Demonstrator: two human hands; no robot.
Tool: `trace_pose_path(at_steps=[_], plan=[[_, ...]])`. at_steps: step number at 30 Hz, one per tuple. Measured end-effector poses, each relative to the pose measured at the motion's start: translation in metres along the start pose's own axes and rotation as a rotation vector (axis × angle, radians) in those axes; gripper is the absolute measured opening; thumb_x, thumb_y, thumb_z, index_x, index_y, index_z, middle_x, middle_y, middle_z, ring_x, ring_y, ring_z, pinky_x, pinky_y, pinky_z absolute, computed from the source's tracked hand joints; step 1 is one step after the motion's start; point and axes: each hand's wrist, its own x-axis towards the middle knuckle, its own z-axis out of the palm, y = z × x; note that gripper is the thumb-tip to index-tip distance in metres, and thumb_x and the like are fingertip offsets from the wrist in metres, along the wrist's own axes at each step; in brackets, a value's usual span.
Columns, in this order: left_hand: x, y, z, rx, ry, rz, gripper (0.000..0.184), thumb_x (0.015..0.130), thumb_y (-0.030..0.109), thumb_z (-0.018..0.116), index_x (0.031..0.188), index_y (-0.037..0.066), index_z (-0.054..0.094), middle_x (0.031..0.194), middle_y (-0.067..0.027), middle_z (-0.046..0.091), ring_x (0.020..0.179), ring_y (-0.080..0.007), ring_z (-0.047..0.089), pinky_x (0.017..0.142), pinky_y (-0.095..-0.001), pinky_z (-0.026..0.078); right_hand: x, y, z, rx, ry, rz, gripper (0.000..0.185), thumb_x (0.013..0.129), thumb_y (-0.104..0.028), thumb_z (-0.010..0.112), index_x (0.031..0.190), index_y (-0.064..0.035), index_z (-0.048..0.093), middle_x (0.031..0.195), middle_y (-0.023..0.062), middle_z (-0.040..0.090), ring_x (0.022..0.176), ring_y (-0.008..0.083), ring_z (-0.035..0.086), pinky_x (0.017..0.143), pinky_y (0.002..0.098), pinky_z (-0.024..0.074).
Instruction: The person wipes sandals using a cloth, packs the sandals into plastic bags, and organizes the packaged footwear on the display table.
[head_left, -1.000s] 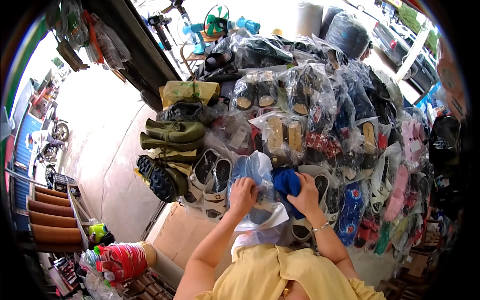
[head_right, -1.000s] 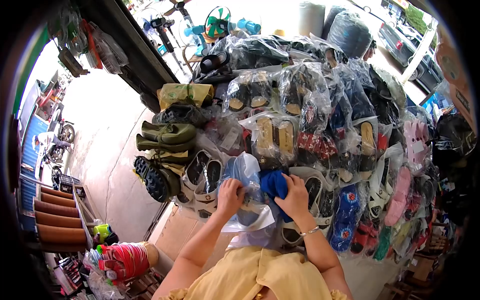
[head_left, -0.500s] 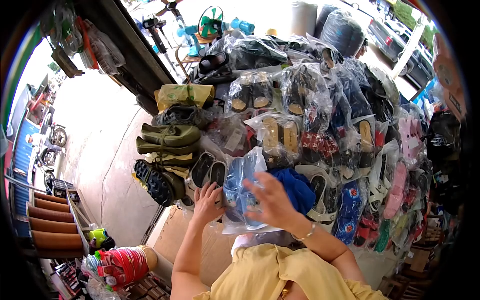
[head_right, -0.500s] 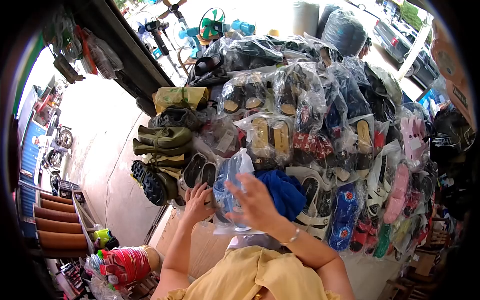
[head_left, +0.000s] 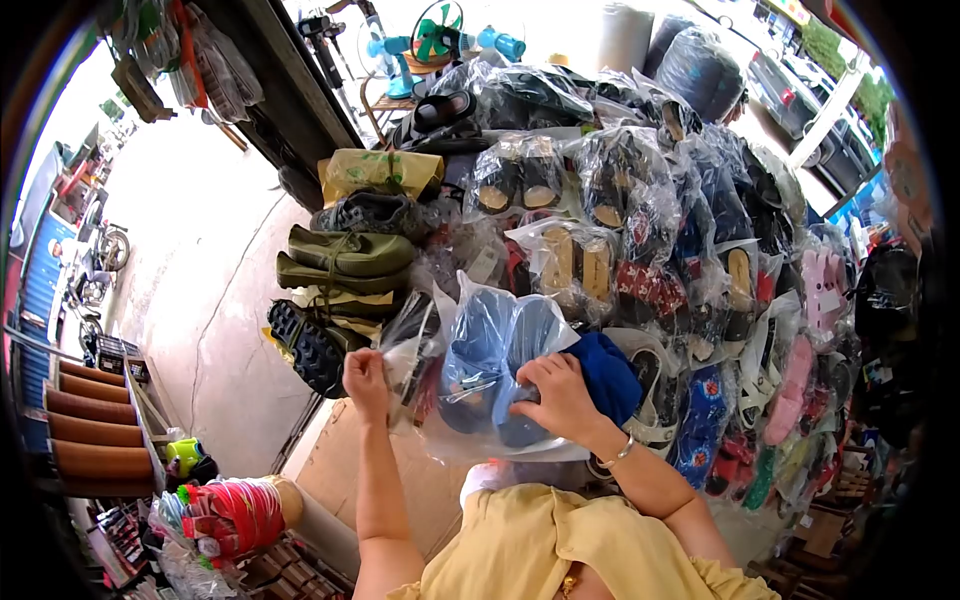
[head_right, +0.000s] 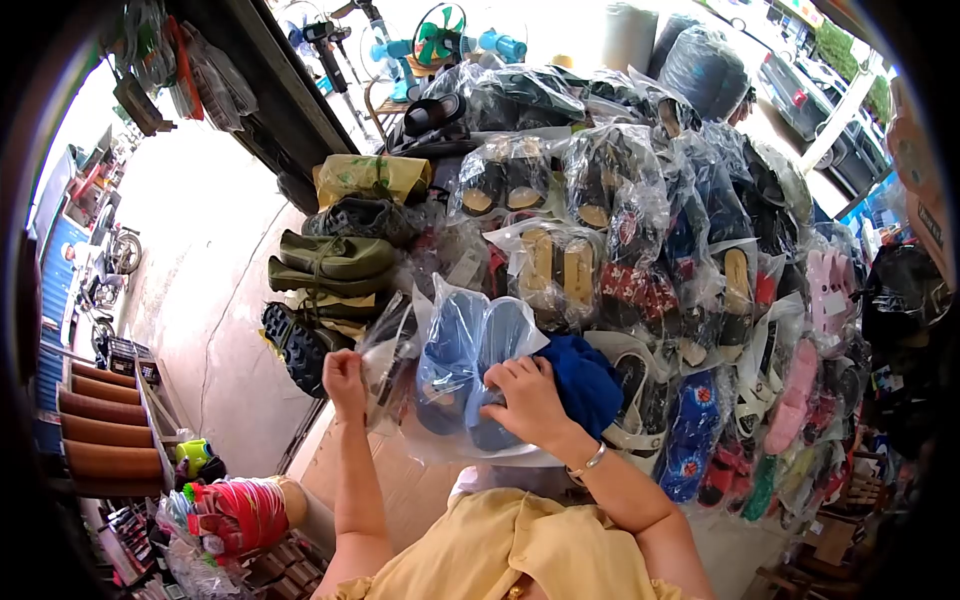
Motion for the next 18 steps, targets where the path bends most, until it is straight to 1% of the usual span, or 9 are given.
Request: trace_pose_path(at_steps=[3,6,10,12,14,15,16,17,18], plan=[[0.019,0.01,0.0,-0.004,0.034,0.059,0.013,0.094,0.008,0.065,0.088,0.002,0.056,0.084,0.0011,0.057,0.074,-0.0053,0.049,0.069,-0.0195,0.042,0.007,-0.025,-0.005,0.102,0.016,0.058,0.029,0.073,-0.025,0.079,0.092,-0.0158,0.058,0.087,-0.0015,0.06,0.092,0.021,0.058,0.09,0.0442,0.0322],[0.029,0.003,-0.01,0.068,0.066,0.053,0.013,0.094,0.009,0.065,0.088,0.003,0.056,0.084,0.0018,0.057,0.072,-0.005,0.047,0.067,-0.019,0.041,0.009,-0.04,0.015,0.115,0.016,0.037,0.031,0.071,-0.027,0.08,0.09,-0.0148,0.058,0.086,-0.0009,0.061,0.092,0.02,0.059,0.09,0.0423,0.0312],[0.034,-0.002,-0.016,0.073,0.086,0.098,0.012,0.094,0.009,0.065,0.088,0.003,0.056,0.084,0.0023,0.056,0.072,-0.0048,0.047,0.067,-0.0187,0.041,0.005,0.005,0.094,0.102,-0.034,0.224,0.024,0.078,-0.026,0.073,0.094,-0.0135,0.059,0.087,0.0056,0.065,0.088,0.0274,0.062,0.081,0.0433,0.04],[0.028,0.01,-0.007,0.098,0.098,0.121,0.011,0.095,0.005,0.063,0.087,0.002,0.055,0.084,-0.0009,0.057,0.074,-0.0062,0.051,0.069,-0.0191,0.042,0.02,0.013,0.093,0.181,0.078,0.191,0.019,0.08,-0.024,0.07,0.091,-0.0124,0.06,0.084,0.0087,0.066,0.086,0.0314,0.063,0.075,0.0438,0.0434],[0.022,0.015,-0.001,0.159,0.096,0.247,0.01,0.093,0.0,0.061,0.086,0.001,0.054,0.085,-0.0058,0.059,0.078,-0.0136,0.059,0.073,-0.0243,0.047,0.033,0.004,0.073,0.159,-0.034,0.157,0.014,0.079,-0.02,0.068,0.086,-0.0116,0.06,0.081,0.0083,0.066,0.086,0.031,0.062,0.074,0.0446,0.0441],[0.016,0.032,0.007,0.356,0.042,0.438,0.01,0.086,-0.006,0.062,0.085,0.0,0.054,0.086,-0.0103,0.059,0.082,-0.0243,0.063,0.076,-0.0329,0.051,0.035,0.0,0.061,0.2,-0.042,0.059,0.009,0.078,-0.016,0.065,0.081,-0.0104,0.059,0.08,0.0082,0.066,0.085,0.0313,0.063,0.074,0.0449,0.045],[0.0,0.04,0.016,0.373,-0.078,0.407,0.015,0.079,-0.01,0.063,0.083,0.002,0.055,0.091,-0.0112,0.06,0.096,-0.0296,0.062,0.087,-0.0411,0.049,0.036,0.003,0.06,0.197,-0.04,0.063,0.009,0.078,-0.016,0.065,0.081,-0.0104,0.059,0.08,0.0082,0.066,0.085,0.0313,0.063,0.074,0.0449,0.045],[-0.016,0.042,0.024,0.505,-0.262,0.482,0.018,0.074,-0.005,0.067,0.085,0.005,0.056,0.1,-0.0119,0.06,0.109,-0.0314,0.057,0.098,-0.0447,0.042,0.034,0.007,0.062,0.227,-0.074,0.071,0.009,0.077,-0.014,0.065,0.081,-0.0108,0.058,0.082,0.0079,0.066,0.086,0.0325,0.063,0.072,0.0454,0.0456],[-0.032,0.022,0.024,0.527,-0.531,0.327,0.024,0.073,0.008,0.075,0.091,0.008,0.059,0.111,-0.0131,0.058,0.117,-0.034,0.051,0.106,-0.0471,0.033,0.032,0.013,0.065,0.257,-0.108,0.078,0.01,0.077,-0.013,0.065,0.082,-0.0112,0.057,0.083,0.0075,0.066,0.086,0.0337,0.063,0.07,0.0458,0.0462]])
